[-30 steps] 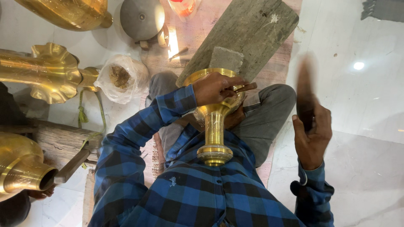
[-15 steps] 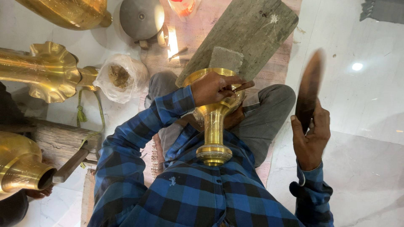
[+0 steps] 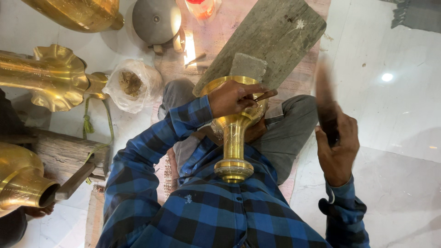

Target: The person sits on the floor with a brass vase held against a wooden board and engraves decorative patterns into its surface. They hold a small chisel against the brass with one hand and strike it with a wooden mallet in the other, repositioning the chisel repeatedly to work different areas of the engraved design.

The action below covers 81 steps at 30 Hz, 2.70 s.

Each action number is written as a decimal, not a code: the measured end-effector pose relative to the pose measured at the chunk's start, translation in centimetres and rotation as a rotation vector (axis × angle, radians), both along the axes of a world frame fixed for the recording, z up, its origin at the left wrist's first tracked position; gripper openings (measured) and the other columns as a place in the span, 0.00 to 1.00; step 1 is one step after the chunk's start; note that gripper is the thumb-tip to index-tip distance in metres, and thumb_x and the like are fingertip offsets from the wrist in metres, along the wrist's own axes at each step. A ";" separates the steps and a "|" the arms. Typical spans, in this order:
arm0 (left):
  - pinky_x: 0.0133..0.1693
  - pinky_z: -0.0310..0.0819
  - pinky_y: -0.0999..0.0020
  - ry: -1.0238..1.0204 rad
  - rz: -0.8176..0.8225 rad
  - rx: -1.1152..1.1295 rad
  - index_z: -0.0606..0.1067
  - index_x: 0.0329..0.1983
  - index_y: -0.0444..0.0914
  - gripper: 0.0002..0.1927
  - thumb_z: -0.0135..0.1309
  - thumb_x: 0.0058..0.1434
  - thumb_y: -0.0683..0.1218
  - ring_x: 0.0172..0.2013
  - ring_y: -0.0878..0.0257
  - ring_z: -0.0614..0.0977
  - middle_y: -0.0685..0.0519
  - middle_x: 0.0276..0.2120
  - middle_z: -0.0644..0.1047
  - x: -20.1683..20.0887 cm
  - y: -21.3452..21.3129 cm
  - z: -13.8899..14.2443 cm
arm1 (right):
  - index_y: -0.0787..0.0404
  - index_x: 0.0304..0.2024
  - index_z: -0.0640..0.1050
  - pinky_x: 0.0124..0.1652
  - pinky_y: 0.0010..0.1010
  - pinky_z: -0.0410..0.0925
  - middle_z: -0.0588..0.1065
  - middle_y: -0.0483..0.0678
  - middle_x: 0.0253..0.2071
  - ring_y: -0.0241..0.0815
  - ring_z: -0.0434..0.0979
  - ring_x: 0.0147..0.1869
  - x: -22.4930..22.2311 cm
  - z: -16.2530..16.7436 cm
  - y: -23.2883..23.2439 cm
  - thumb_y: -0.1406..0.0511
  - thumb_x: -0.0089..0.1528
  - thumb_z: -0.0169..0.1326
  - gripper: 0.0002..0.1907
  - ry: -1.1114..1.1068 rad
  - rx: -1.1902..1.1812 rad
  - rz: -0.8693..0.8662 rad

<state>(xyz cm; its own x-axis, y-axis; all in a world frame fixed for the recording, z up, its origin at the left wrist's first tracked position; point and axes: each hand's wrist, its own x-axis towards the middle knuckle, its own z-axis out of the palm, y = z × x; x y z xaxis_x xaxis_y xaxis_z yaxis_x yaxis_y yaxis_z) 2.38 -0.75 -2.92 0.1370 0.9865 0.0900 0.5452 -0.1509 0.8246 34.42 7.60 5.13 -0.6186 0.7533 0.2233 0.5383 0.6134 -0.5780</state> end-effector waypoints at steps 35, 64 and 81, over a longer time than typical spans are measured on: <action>0.41 0.84 0.64 -0.081 0.048 -0.015 0.71 0.67 0.48 0.28 0.61 0.63 0.41 0.38 0.59 0.89 0.48 0.42 0.85 0.2 -0.6 1.2 | 0.52 0.69 0.75 0.55 0.41 0.71 0.73 0.53 0.55 0.51 0.74 0.56 -1.2 1.5 0.9 0.76 0.63 0.62 0.32 -0.185 0.269 0.064; 0.47 0.84 0.66 -0.167 0.093 0.001 0.70 0.67 0.46 0.28 0.61 0.63 0.41 0.45 0.59 0.88 0.49 0.57 0.80 -0.1 -1.5 1.2 | 0.55 0.70 0.76 0.57 0.39 0.72 0.71 0.57 0.54 0.52 0.74 0.60 -2.1 2.2 1.2 0.77 0.64 0.59 0.31 -0.116 0.136 0.078; 0.48 0.84 0.66 -0.176 0.150 -0.036 0.72 0.65 0.43 0.27 0.61 0.62 0.40 0.44 0.60 0.88 0.49 0.58 0.79 0.0 -1.7 0.7 | 0.53 0.71 0.73 0.57 0.38 0.73 0.70 0.57 0.56 0.52 0.75 0.61 -2.6 3.0 1.9 0.77 0.65 0.58 0.33 -0.041 0.073 0.121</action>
